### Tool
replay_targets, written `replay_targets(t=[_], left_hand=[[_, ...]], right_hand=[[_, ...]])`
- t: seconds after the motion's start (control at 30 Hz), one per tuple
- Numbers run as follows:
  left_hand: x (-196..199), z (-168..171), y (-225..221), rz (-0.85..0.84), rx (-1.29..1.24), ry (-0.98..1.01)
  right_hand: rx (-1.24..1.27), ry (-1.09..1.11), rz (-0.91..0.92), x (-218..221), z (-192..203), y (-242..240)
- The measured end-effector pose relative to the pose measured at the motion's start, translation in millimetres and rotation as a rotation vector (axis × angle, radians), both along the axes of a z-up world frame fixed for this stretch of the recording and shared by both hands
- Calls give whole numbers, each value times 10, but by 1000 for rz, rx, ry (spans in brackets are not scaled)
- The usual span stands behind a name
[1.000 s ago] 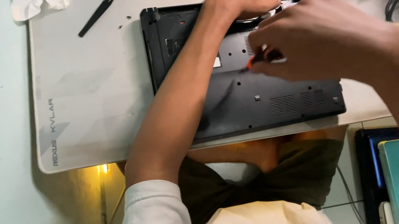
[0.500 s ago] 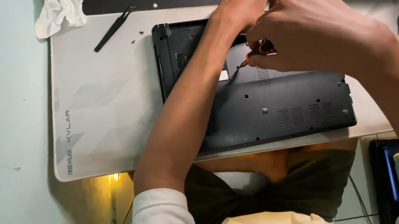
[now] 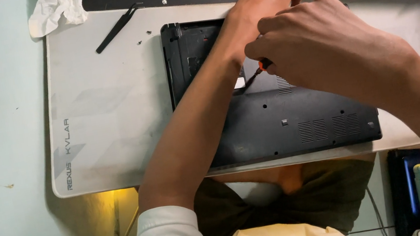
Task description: Disassembling a laptop by removing screws from the back casing and cleaning internal components with a brush.
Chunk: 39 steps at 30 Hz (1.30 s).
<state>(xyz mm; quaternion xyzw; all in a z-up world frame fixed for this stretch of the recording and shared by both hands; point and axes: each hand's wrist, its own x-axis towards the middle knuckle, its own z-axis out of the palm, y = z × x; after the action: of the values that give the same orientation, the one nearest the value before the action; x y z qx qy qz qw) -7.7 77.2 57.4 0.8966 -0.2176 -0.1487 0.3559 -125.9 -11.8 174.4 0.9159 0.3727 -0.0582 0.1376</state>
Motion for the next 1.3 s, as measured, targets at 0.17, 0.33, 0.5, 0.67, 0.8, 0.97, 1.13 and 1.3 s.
replay_targets(t=[0.17, 0.33, 0.5, 0.67, 0.8, 0.97, 1.13, 1.3], left_hand=[[444, -577, -202, -149, -21, -271], [578, -755, -307, -170, -7, -347], [528, -633, -267, -188, -31, -365], [557, -767, -346, -154, -72, -406], [533, -771, -354, -131, -89, -414], [502, -741, -348, -117, -109, -407], [526, -785, -371, -111, -121, -436], [553, -843, -407, -99, -152, -460]], right_hand=[[15, 52, 21, -28, 70, 59], [-113, 112, -113, 43, 212, -93], [-137, 55, -209, 155, 79, -357], [-152, 41, -118, 212, 64, -460], [-96, 112, -35, 246, -52, -460], [-233, 223, -51, 238, -75, -355], [-287, 244, -183, 261, -42, -187], [-390, 187, -234, 303, -70, -189]])
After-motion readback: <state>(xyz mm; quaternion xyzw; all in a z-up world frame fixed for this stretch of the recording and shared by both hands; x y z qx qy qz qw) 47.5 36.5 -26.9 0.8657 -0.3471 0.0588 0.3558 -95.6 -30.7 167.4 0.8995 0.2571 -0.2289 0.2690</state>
